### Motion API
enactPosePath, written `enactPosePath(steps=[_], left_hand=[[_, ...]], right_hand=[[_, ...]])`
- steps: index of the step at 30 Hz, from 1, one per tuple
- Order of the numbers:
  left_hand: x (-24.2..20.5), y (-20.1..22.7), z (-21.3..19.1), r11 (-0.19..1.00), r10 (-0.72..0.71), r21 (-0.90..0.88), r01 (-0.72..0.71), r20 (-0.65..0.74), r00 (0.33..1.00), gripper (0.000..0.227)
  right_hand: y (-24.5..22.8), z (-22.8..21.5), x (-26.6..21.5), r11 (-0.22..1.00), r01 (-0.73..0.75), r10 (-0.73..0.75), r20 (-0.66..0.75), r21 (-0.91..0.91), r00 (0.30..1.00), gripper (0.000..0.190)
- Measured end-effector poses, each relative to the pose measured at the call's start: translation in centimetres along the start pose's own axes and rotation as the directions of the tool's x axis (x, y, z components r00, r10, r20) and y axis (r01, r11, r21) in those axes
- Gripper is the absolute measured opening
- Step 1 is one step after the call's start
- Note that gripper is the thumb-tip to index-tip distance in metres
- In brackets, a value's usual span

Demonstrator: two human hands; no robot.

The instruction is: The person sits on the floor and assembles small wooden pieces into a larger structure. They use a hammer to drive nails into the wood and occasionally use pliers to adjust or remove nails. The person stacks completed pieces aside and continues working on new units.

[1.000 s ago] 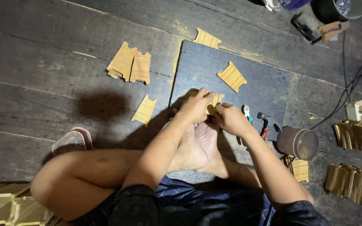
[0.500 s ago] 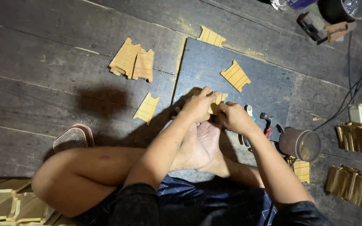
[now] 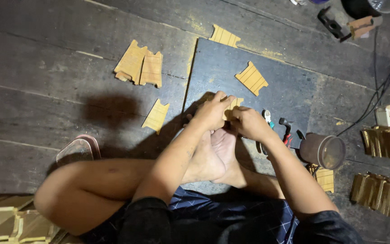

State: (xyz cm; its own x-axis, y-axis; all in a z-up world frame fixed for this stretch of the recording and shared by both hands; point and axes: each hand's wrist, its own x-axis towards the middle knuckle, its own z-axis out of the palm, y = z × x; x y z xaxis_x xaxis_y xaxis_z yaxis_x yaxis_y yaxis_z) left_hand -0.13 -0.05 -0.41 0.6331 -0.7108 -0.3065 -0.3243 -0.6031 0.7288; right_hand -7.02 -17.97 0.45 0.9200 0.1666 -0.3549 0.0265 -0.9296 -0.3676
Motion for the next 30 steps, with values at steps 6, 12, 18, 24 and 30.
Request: enactPosePath(steps=[6, 12, 18, 24, 30], left_hand=[[-0.1, 0.2, -0.2, 1.000, 0.006, 0.002, -0.006, -0.013, 1.000, 0.087], [0.0, 0.5, -0.3, 1.000, 0.003, -0.004, -0.003, -0.021, 1.000, 0.083], [0.8, -0.2, 0.7, 1.000, 0.012, -0.003, -0.012, -0.018, 1.000, 0.086], [0.1, 0.3, 0.2, 1.000, 0.005, 0.011, -0.004, -0.031, 0.999, 0.089], [-0.1, 0.9, 0.0, 1.000, -0.008, -0.005, 0.008, 0.005, 1.000, 0.089]], right_hand=[[0.3, 0.6, -2.7, 0.995, 0.025, 0.006, -0.298, 0.101, 0.954, 0.025], [11.0, 4.8, -11.0, 0.906, -0.360, 0.416, -0.616, 0.221, 0.669, 0.049], [17.0, 7.8, -13.8, 0.611, -0.564, 0.788, -0.359, 0.555, 0.501, 0.053], [18.8, 7.3, -15.1, 0.360, -0.390, 0.853, -0.129, 0.848, 0.505, 0.021], [5.3, 1.3, -15.0, 0.266, -0.076, 0.720, -0.146, 0.961, 0.679, 0.039]])
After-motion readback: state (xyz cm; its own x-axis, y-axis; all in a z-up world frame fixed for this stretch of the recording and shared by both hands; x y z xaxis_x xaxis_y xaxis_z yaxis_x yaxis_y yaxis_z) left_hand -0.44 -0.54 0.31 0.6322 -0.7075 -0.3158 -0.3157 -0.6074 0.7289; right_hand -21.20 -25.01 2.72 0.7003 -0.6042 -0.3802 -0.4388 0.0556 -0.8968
